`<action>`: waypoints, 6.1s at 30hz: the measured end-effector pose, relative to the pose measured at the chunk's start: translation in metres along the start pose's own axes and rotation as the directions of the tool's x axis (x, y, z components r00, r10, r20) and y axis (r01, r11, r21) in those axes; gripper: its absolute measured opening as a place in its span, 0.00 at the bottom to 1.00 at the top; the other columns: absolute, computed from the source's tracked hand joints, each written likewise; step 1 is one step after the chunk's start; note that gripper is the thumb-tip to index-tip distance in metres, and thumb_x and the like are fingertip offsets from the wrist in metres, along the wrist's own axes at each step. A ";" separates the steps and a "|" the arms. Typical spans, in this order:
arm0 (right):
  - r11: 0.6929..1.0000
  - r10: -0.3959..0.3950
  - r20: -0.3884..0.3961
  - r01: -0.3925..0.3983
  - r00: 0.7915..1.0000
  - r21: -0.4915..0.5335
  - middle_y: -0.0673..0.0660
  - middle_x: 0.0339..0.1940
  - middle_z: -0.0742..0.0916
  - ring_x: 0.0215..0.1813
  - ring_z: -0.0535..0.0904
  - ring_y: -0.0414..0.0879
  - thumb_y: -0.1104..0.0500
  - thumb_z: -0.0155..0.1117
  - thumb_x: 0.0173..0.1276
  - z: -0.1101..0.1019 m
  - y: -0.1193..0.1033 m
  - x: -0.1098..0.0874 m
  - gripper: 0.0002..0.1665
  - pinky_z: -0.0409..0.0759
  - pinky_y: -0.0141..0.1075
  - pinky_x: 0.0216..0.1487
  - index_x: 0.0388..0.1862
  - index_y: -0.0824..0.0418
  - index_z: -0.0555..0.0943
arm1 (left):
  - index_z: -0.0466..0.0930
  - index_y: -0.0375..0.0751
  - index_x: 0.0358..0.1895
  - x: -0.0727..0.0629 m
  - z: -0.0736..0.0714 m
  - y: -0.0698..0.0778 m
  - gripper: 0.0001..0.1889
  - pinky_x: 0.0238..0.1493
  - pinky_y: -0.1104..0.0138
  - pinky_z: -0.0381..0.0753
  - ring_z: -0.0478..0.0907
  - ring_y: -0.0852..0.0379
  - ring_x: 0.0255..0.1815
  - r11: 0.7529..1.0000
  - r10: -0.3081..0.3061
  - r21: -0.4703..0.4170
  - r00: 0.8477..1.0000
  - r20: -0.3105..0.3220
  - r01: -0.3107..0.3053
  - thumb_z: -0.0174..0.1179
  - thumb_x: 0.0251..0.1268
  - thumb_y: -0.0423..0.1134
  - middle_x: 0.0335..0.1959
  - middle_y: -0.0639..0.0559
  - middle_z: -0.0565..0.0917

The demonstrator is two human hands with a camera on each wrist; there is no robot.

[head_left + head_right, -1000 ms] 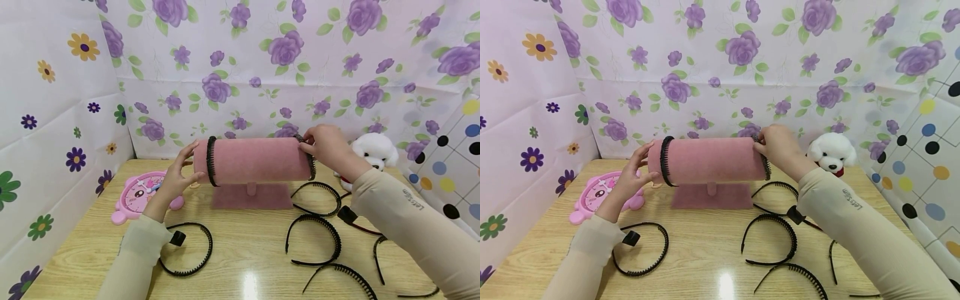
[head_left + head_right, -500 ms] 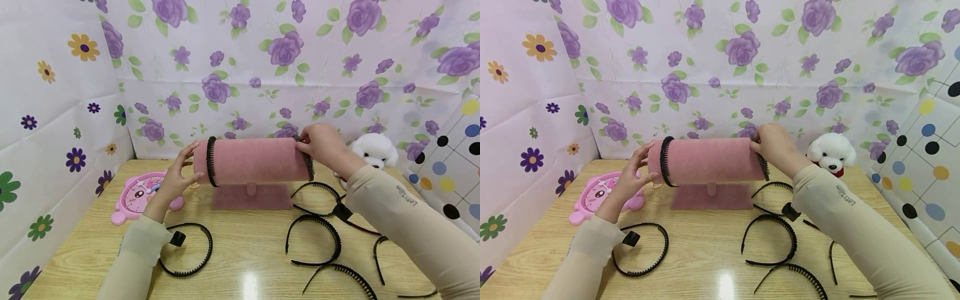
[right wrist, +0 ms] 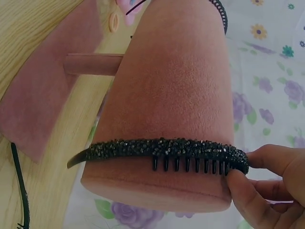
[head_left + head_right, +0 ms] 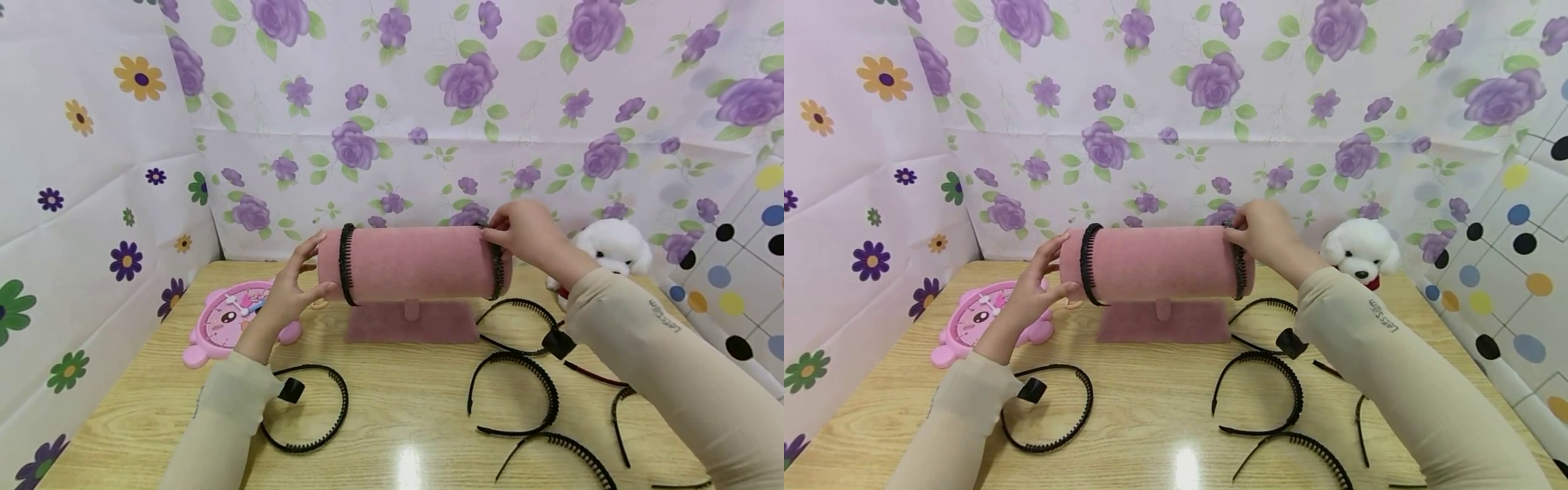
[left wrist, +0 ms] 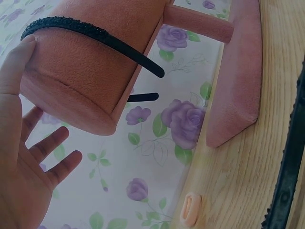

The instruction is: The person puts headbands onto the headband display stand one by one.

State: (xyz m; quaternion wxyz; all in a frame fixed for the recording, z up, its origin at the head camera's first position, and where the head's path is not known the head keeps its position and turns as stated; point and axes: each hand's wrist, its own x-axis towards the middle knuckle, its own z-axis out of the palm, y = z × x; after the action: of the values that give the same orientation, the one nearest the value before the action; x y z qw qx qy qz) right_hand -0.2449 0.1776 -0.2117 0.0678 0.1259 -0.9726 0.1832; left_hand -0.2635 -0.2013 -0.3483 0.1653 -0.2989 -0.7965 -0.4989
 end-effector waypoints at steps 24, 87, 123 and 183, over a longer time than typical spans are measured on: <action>0.917 -0.399 -0.072 0.398 0.914 -0.031 0.63 0.59 0.79 0.60 0.74 0.59 0.55 0.74 0.57 0.010 0.038 -0.028 0.33 0.75 0.56 0.58 0.61 0.61 0.75 | 0.56 0.50 0.74 -0.001 0.001 0.001 0.42 0.64 0.44 0.67 0.60 0.45 0.72 1.000 -0.016 -0.001 1.000 0.002 0.016 0.64 0.58 0.26 0.77 0.53 0.58; 0.888 -0.441 0.007 0.437 0.898 -0.144 0.56 0.58 0.82 0.63 0.75 0.54 0.37 0.71 0.54 0.037 -0.008 0.011 0.40 0.67 0.51 0.69 0.62 0.52 0.75 | 0.55 0.43 0.73 -0.001 0.000 0.018 0.41 0.64 0.43 0.66 0.60 0.40 0.72 1.000 -0.021 0.009 1.000 0.006 0.021 0.64 0.57 0.25 0.77 0.45 0.57; 0.897 -0.428 0.104 0.436 0.898 -0.073 0.57 0.63 0.79 0.68 0.70 0.55 0.35 0.64 0.61 0.048 -0.050 0.028 0.39 0.58 0.52 0.74 0.66 0.53 0.71 | 0.55 0.36 0.72 -0.003 0.000 0.038 0.40 0.63 0.42 0.67 0.61 0.43 0.70 1.000 -0.023 0.007 1.000 0.001 0.023 0.63 0.55 0.22 0.75 0.39 0.58; 0.836 -0.524 0.050 0.525 0.850 -0.161 0.52 0.64 0.79 0.68 0.72 0.48 0.32 0.60 0.62 0.082 -0.099 0.040 0.41 0.56 0.49 0.76 0.68 0.51 0.69 | 0.55 0.51 0.74 -0.001 0.000 -0.001 0.42 0.64 0.46 0.69 0.61 0.44 0.72 1.000 0.016 0.024 1.000 -0.002 -0.016 0.65 0.58 0.29 0.77 0.52 0.58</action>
State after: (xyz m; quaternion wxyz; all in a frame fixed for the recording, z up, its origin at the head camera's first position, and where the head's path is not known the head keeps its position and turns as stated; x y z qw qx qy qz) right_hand -0.2640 0.0487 -0.2472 0.1236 0.3815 -0.9131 0.0743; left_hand -0.2634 -0.2017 -0.3501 0.1739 -0.3026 -0.7999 -0.4882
